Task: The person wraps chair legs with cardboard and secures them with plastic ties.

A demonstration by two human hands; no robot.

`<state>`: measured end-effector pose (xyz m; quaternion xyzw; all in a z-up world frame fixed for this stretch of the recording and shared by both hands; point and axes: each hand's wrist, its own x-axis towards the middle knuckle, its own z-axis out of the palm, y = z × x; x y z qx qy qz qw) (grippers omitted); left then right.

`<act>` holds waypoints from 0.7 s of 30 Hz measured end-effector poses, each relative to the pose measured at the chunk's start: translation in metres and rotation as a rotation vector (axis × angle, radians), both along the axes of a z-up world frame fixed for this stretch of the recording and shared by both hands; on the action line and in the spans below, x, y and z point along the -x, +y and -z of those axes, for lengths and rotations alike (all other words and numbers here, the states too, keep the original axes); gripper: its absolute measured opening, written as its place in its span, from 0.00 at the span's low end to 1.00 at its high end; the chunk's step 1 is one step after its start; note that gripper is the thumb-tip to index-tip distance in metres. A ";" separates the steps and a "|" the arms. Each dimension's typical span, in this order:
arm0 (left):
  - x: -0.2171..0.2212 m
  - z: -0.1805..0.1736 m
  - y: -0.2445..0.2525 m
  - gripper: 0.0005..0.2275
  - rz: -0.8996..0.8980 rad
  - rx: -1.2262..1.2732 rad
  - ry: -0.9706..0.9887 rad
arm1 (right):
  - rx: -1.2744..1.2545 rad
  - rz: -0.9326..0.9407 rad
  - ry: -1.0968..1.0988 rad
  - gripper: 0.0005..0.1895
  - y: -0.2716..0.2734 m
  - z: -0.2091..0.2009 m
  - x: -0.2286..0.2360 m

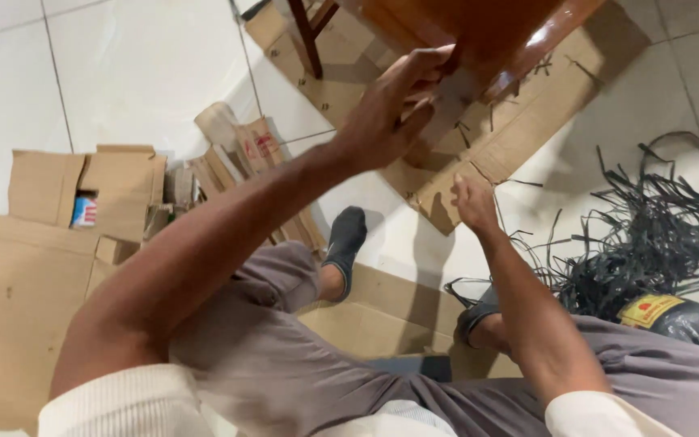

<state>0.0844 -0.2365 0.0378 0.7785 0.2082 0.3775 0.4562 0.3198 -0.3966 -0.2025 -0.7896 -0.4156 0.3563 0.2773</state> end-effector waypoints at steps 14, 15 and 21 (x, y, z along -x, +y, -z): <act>0.158 0.176 -0.016 0.11 -0.469 0.159 0.664 | 0.015 -0.523 -0.044 0.18 -0.009 -0.005 0.099; 0.165 0.195 -0.033 0.12 -0.549 0.203 0.792 | 0.016 -0.537 -0.036 0.18 -0.008 -0.013 0.104; 0.189 0.284 -0.088 0.17 -0.889 0.191 1.061 | 0.025 -0.615 -0.065 0.18 -0.011 -0.013 0.109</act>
